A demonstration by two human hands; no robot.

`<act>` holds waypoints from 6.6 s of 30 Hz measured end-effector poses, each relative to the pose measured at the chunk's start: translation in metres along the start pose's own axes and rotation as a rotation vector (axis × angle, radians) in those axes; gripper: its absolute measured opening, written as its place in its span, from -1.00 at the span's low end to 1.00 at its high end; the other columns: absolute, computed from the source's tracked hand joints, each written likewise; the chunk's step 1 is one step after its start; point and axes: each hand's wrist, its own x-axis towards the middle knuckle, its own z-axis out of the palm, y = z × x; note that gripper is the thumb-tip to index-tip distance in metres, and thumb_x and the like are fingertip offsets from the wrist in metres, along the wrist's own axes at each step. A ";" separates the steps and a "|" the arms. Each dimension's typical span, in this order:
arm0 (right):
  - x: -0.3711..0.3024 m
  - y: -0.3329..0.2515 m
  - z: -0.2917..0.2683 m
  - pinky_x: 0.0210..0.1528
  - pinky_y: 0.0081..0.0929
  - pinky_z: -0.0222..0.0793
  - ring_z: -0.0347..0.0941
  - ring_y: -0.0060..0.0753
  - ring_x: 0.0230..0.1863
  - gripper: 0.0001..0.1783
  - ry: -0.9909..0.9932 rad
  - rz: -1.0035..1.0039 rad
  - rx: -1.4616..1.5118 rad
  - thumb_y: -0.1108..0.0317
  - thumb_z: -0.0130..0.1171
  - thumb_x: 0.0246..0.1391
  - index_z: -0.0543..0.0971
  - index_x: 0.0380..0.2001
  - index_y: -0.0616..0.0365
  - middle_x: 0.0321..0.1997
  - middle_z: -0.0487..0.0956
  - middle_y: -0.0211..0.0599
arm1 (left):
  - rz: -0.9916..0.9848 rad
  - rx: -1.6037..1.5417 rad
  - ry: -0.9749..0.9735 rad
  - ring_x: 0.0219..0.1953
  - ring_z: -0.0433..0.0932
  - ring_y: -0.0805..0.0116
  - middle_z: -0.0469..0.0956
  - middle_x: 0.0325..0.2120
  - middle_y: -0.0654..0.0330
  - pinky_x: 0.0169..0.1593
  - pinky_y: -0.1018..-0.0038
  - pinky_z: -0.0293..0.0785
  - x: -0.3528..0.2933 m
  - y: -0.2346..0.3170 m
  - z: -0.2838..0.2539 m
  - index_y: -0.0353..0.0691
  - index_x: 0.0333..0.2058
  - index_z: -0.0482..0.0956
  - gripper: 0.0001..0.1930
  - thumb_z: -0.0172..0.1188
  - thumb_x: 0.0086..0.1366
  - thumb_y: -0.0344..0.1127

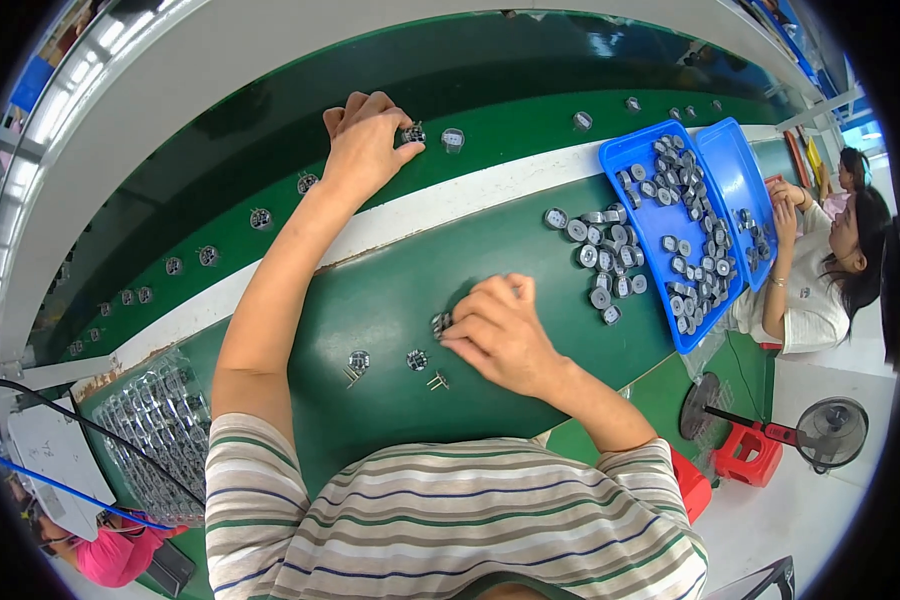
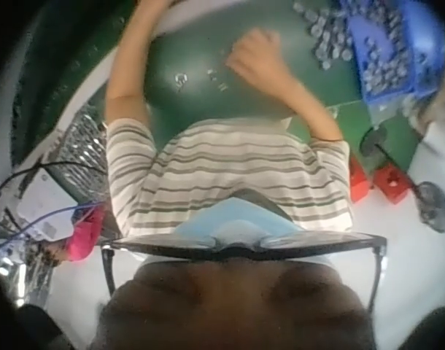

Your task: The person assembles electronic components by inserting circuit boards into plastic housings by hand and placing the assembled units onto the conveyor belt.

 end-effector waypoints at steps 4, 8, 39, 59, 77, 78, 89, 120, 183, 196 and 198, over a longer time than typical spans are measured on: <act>-0.011 0.022 -0.022 0.10 -0.06 0.12 0.48 -0.24 -0.09 -0.71 0.160 0.047 -0.241 0.38 0.59 -0.11 0.70 -0.29 -0.03 -0.21 0.58 -0.48 | -0.090 0.130 -0.156 0.12 0.45 0.15 0.62 -0.10 0.23 0.18 0.06 0.21 -0.001 -0.011 0.011 -0.19 -0.11 0.81 -0.56 0.61 0.08 -0.09; -0.031 0.035 -0.028 0.09 -0.05 0.12 0.47 -0.24 -0.08 -0.71 0.158 0.054 -0.406 0.38 0.59 -0.10 0.70 -0.28 -0.04 -0.21 0.58 -0.48 | -0.056 0.199 -0.054 0.15 0.43 0.15 0.60 -0.06 0.26 0.17 0.02 0.20 0.001 0.011 0.010 -0.10 -0.01 0.78 -0.49 0.60 0.07 -0.04; -0.011 0.023 -0.042 0.07 -0.05 0.21 0.48 -0.28 -0.13 -0.84 -0.072 0.077 -0.144 0.43 0.48 0.01 0.66 -0.34 0.05 -0.30 0.56 -0.41 | 0.187 -0.464 -0.341 0.07 0.43 0.27 0.53 -0.08 0.28 0.16 0.25 0.12 -0.101 0.068 -0.006 -0.05 -0.06 0.69 -0.59 0.59 0.14 -0.15; -0.003 0.042 -0.031 0.05 -0.21 0.28 0.55 -0.24 -0.12 -0.90 0.092 0.489 0.047 0.47 0.49 0.01 0.74 -0.38 0.11 -0.26 0.68 -0.37 | 0.181 -0.463 -0.295 0.10 0.43 0.23 0.50 -0.05 0.21 0.17 0.23 0.12 -0.105 0.068 -0.007 -0.08 0.00 0.64 -0.55 0.56 0.17 -0.20; 0.018 0.058 -0.018 0.14 -0.23 0.21 0.47 -0.30 0.00 -0.84 0.111 0.348 0.118 0.40 0.55 0.01 0.74 -0.33 0.07 -0.18 0.63 -0.43 | 0.149 -0.451 -0.292 0.04 0.44 0.24 0.48 -0.16 0.26 0.15 0.23 0.15 -0.105 0.067 -0.006 -0.07 -0.14 0.66 -0.65 0.59 0.13 -0.23; 0.021 0.058 -0.013 0.18 -0.25 0.24 0.49 -0.31 -0.02 -0.83 0.148 0.377 0.187 0.40 0.57 0.01 0.72 -0.36 0.08 -0.19 0.65 -0.41 | 0.150 -0.444 -0.289 0.04 0.44 0.24 0.48 -0.15 0.26 0.14 0.23 0.15 -0.105 0.066 -0.006 -0.07 -0.14 0.66 -0.64 0.59 0.12 -0.23; 0.031 0.059 0.003 0.07 -0.20 0.16 0.47 -0.33 -0.03 -0.79 0.188 0.308 -0.032 0.39 0.59 -0.04 0.71 -0.36 0.00 -0.22 0.63 -0.53 | 0.148 -0.453 -0.265 0.03 0.45 0.25 0.49 -0.17 0.28 0.13 0.23 0.16 -0.107 0.064 -0.002 -0.10 -0.15 0.66 -0.61 0.62 0.07 -0.24; -0.048 0.019 -0.043 -0.04 -0.20 0.26 0.51 -0.28 -0.15 -0.74 0.087 0.141 -0.187 0.46 0.51 -0.05 0.67 -0.26 0.05 -0.22 0.59 -0.43 | 0.147 -0.017 0.065 0.16 0.50 0.12 0.61 0.04 0.22 0.19 -0.02 0.27 0.026 0.065 0.051 -0.02 0.14 0.68 -0.48 0.53 0.20 -0.11; 0.040 0.047 -0.017 0.01 -0.27 0.21 0.48 -0.32 -0.14 -0.81 0.031 0.144 -0.129 0.41 0.56 -0.02 0.69 -0.37 0.09 -0.28 0.62 -0.49 | 0.183 -0.504 -0.294 0.02 0.45 0.24 0.49 -0.12 0.29 0.12 0.22 0.21 -0.112 0.062 -0.002 -0.12 -0.16 0.66 -0.61 0.61 0.10 -0.16; 0.044 0.042 -0.018 0.01 -0.20 0.28 0.49 -0.26 -0.15 -0.82 -0.079 0.242 -0.128 0.40 0.52 -0.03 0.64 -0.45 0.09 -0.35 0.58 -0.41 | 0.177 -0.495 -0.281 0.01 0.47 0.25 0.51 -0.13 0.29 0.11 0.24 0.23 -0.113 0.063 -0.001 -0.12 -0.18 0.69 -0.62 0.62 0.07 -0.18; 0.043 0.039 -0.016 0.00 -0.18 0.28 0.50 -0.23 -0.16 -0.82 -0.072 0.213 -0.212 0.40 0.50 -0.01 0.63 -0.42 0.09 -0.35 0.55 -0.39 | 0.180 -0.498 -0.279 0.01 0.47 0.27 0.50 -0.14 0.30 0.13 0.22 0.23 -0.112 0.064 -0.002 -0.11 -0.18 0.72 -0.64 0.62 0.08 -0.17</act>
